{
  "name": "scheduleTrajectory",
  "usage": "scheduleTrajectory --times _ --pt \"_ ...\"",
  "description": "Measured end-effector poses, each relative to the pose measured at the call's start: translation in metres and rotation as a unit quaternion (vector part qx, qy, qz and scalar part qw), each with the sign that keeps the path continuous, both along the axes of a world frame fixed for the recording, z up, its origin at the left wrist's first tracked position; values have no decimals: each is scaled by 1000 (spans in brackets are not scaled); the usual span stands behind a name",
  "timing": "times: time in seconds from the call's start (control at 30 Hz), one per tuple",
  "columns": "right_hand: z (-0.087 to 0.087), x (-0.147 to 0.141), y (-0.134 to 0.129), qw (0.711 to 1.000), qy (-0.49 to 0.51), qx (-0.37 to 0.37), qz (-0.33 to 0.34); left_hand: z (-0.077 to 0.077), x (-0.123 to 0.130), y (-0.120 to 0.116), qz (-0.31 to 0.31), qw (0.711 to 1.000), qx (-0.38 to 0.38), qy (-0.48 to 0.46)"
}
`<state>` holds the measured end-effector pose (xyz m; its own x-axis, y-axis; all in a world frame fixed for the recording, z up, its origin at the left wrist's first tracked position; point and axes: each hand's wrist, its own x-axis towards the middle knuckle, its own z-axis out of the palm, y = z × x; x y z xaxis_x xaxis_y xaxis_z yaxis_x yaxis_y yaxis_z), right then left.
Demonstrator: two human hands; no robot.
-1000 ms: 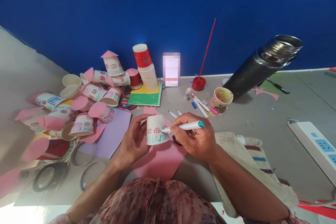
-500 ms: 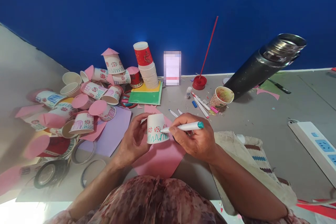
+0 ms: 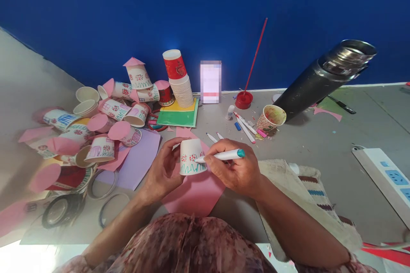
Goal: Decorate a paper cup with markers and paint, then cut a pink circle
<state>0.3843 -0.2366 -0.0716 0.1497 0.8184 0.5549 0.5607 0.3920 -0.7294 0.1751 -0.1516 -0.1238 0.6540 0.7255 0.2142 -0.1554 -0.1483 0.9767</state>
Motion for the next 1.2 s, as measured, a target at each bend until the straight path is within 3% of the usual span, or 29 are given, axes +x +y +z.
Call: scheduleTrajectory --times 0.7,1.2 --pt "0 -3 -2 1000 2 -18 -1 -4 -3 -1 25 997 57 46" --pt "6 -8 2 1000 -21 8 4 0 -4 -1 55 980 158 111"
